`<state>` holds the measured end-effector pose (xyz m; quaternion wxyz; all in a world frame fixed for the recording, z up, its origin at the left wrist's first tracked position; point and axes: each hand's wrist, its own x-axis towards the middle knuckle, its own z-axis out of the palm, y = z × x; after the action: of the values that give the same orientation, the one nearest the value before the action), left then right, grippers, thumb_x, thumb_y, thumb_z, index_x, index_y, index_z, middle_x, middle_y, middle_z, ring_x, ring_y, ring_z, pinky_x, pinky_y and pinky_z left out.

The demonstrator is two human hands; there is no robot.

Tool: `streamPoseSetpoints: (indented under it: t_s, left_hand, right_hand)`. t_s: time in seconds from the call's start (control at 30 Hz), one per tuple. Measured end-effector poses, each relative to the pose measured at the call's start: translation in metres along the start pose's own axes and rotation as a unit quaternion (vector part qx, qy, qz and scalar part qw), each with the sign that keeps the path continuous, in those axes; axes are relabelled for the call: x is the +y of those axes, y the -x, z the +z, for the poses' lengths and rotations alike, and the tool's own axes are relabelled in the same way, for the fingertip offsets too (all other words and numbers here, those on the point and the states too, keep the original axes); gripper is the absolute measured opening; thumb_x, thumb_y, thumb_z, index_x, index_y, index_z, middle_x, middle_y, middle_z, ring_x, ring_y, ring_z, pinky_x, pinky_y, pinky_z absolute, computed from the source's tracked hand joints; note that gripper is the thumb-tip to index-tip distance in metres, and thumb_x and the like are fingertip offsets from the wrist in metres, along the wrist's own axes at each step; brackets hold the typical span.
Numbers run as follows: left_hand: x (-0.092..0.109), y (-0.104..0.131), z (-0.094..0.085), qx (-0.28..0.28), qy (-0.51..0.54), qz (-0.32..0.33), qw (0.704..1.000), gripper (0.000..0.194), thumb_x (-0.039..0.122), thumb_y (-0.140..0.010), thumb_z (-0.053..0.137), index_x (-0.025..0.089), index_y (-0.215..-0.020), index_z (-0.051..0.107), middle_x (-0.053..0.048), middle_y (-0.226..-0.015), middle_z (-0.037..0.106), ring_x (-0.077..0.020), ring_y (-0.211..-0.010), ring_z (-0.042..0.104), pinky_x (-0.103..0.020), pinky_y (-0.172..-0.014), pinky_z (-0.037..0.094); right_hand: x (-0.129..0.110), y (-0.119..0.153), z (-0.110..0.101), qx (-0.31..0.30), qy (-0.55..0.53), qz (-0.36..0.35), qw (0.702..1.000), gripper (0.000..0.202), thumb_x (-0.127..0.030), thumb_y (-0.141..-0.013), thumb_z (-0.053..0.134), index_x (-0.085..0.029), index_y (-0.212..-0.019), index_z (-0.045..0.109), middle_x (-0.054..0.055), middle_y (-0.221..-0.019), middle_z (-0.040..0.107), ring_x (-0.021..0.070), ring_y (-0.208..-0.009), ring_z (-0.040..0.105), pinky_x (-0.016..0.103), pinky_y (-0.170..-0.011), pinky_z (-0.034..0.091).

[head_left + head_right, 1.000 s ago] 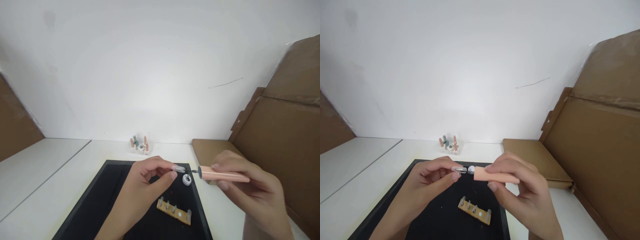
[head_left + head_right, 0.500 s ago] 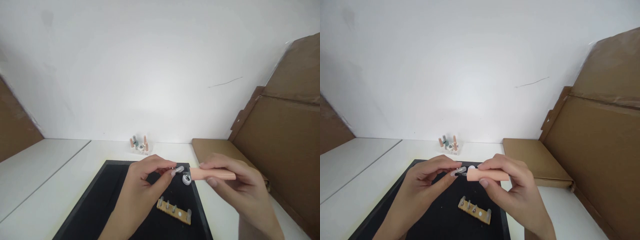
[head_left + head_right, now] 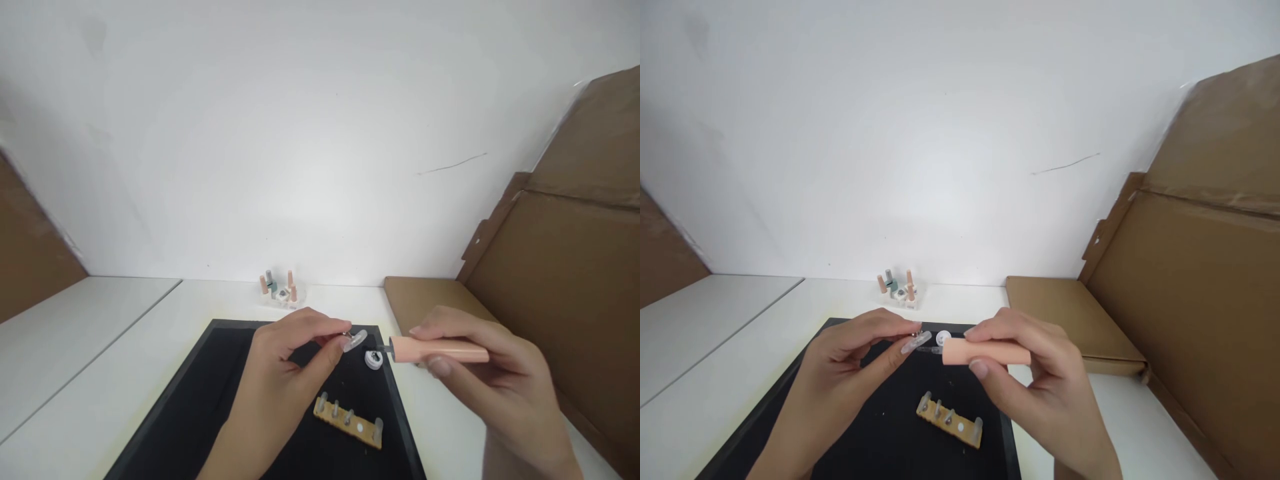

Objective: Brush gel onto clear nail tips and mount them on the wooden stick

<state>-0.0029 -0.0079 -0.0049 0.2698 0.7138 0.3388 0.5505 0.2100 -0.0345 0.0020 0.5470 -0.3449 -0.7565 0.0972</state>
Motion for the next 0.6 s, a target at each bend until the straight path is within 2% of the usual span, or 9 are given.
streamPoseSetpoints:
  t_s: [0.27,0.6]
  left_hand:
    - [0.005,0.002,0.002,-0.005,-0.028,0.030,0.999,0.017,0.005,-0.082,0.067,0.016,-0.083,0.079,-0.001,-0.074,0.078,-0.0120,-0.067,0.071,-0.017,-0.062,0.054]
    - [-0.008,0.006,0.001,-0.005,-0.058,0.056,0.997,0.018,0.004,-0.085,0.067,0.018,-0.088,0.077,-0.001,-0.079,0.076,-0.0123,-0.070,0.071,-0.017,-0.060,0.055]
  right_hand:
    - [-0.002,-0.002,0.000,-0.006,-0.001,0.009,1.000,0.013,-0.020,-0.089,0.066,-0.032,-0.095,0.067,-0.007,-0.070,0.069,0.0093,-0.059,0.062,0.017,-0.056,0.048]
    - [0.003,0.009,-0.004,0.034,0.033,0.024,0.999,0.004,-0.027,-0.091,0.067,-0.031,-0.092,0.068,-0.005,-0.070,0.068,0.0101,-0.061,0.062,0.017,-0.054,0.048]
